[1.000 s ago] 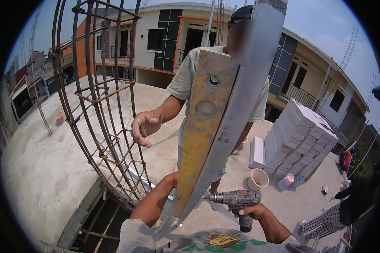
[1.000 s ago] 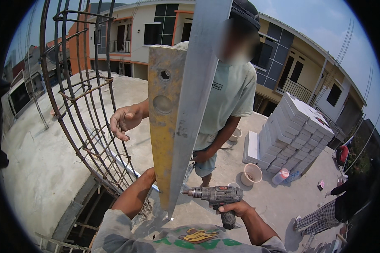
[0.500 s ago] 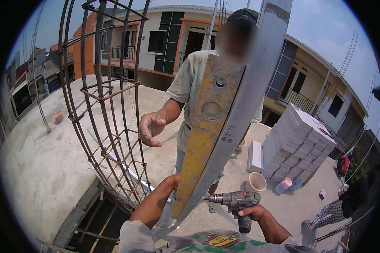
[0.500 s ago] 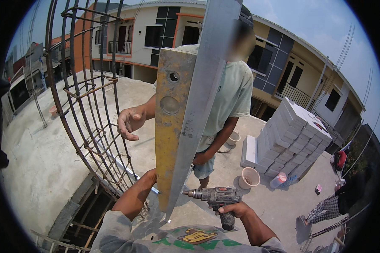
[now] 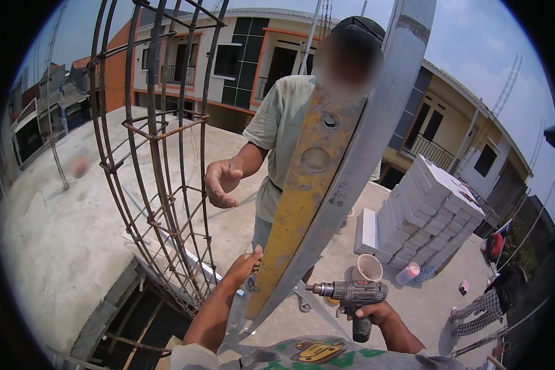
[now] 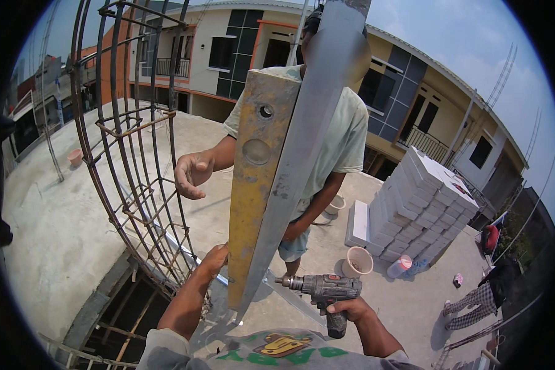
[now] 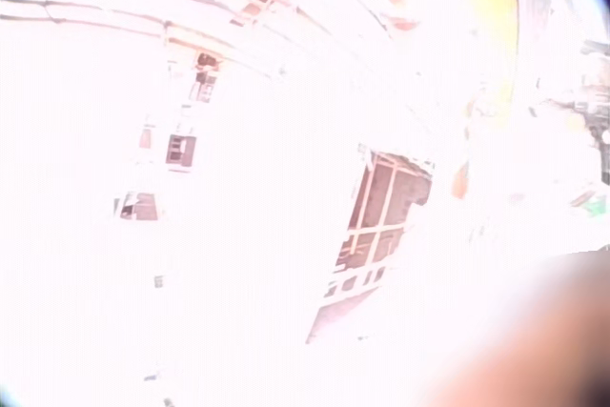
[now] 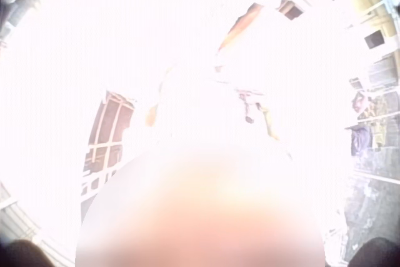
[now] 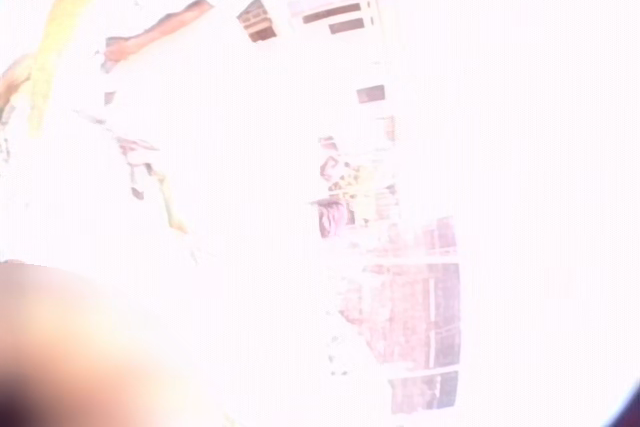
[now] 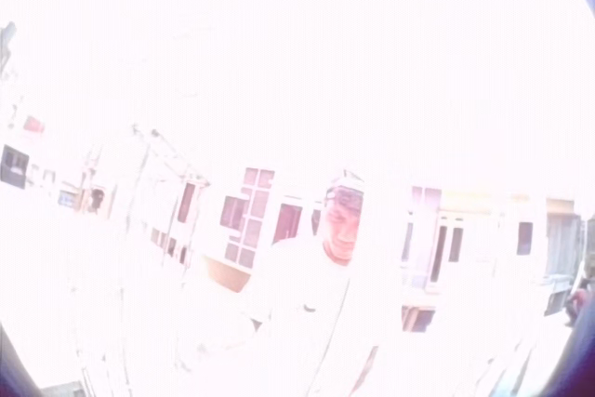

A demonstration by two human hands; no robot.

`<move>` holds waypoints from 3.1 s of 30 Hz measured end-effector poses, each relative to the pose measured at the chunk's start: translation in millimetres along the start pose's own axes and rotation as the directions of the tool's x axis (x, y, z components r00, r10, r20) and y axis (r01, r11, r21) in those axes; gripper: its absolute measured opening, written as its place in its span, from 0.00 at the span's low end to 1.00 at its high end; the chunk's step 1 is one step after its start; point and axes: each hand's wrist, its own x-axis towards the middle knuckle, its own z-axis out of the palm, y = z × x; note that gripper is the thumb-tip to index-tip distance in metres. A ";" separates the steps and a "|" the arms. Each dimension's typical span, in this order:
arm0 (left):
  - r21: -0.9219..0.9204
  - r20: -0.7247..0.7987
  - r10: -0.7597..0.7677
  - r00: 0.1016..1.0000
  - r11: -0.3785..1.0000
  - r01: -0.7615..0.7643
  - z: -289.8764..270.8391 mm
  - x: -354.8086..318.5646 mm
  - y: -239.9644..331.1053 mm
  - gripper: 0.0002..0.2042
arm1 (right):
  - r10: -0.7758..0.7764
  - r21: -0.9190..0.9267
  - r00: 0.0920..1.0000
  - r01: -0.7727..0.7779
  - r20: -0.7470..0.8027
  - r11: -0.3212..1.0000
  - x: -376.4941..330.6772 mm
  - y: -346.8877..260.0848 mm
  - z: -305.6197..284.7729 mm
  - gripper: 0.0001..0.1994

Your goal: The person uses a cordless drill to fasten screws into a metal frame while another person holds a spirit level against it. The person repeatedly positions the drill, drives screws, and repositions the frame as needed.

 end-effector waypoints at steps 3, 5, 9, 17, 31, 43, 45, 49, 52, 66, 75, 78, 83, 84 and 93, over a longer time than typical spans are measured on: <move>-0.062 -0.049 0.075 0.996 0.995 -0.078 2.9 -21.8 3.4 0.37 | -0.043 0.017 0.997 0.044 -0.065 0.999 -7.8 -6.9 9.1 0.38; -0.081 -0.047 0.128 0.991 0.988 -0.131 11.2 -34.0 9.7 0.35 | -0.103 0.022 0.993 0.105 -0.064 0.994 -13.5 -17.5 15.8 0.39; -0.104 -0.065 0.157 0.985 0.981 -0.163 19.5 -45.6 19.5 0.35 | -0.149 0.031 0.987 0.151 -0.063 0.988 -9.5 -31.3 30.3 0.39; -0.132 -0.128 0.092 0.987 0.985 -0.109 6.1 -47.2 -4.2 0.37 | -0.110 0.076 0.993 0.114 -0.052 0.991 -0.3 -21.5 41.7 0.39; -0.149 -0.167 0.028 0.986 0.987 -0.053 -6.7 -56.3 -25.9 0.39 | -0.191 0.067 0.979 0.196 -0.073 0.978 -0.7 -19.3 39.1 0.37; 0.119 -0.231 0.256 0.939 0.965 -0.234 5.8 -69.3 -12.1 0.37 | -0.135 0.061 0.989 0.139 -0.066 0.988 2.2 -10.1 38.2 0.38; 0.216 -0.291 0.350 0.891 0.931 -0.295 19.4 -78.0 1.6 0.40 | -0.177 0.084 0.978 0.186 -0.107 0.979 1.1 -9.3 43.3 0.37; 0.514 -0.309 0.557 0.771 0.780 -0.357 48.1 -94.2 36.9 0.45 | -0.210 0.091 0.959 0.231 -0.191 0.969 -4.7 -8.4 43.8 0.36; 0.561 -0.275 0.695 0.664 0.677 -0.477 71.0 -94.6 55.9 0.51 | -0.167 0.118 0.974 0.186 -0.153 0.976 -8.5 -6.3 33.5 0.37; 0.211 -0.212 0.558 0.802 0.828 -0.520 100.1 -68.9 113.8 0.43 | -0.138 0.146 0.961 0.176 -0.238 0.974 -51.3 17.9 -1.4 0.36; 0.034 -0.017 0.399 0.917 0.916 -0.399 73.2 -62.0 128.9 0.34 | -0.144 0.159 0.858 0.251 -0.494 0.955 -104.0 52.4 34.2 0.34; -0.007 0.130 0.382 0.915 0.923 -0.384 63.2 -54.8 135.6 0.30 | -0.178 0.163 0.741 0.363 -0.647 0.917 -108.7 74.6 72.7 0.34; -0.033 0.234 0.342 0.910 0.938 -0.344 55.2 -49.1 135.8 0.25 | -0.077 0.271 0.640 0.428 -0.765 0.862 -106.7 123.4 136.7 0.31; -0.036 0.245 0.341 0.908 0.939 -0.343 55.3 -49.8 134.8 0.24 | -0.087 0.262 0.635 0.435 -0.767 0.862 -111.7 133.2 149.6 0.31; -0.124 0.272 0.345 0.898 0.938 -0.322 53.3 -52.4 111.9 0.21 | -0.089 0.188 0.453 0.531 -0.887 0.826 -131.0 172.7 210.1 0.28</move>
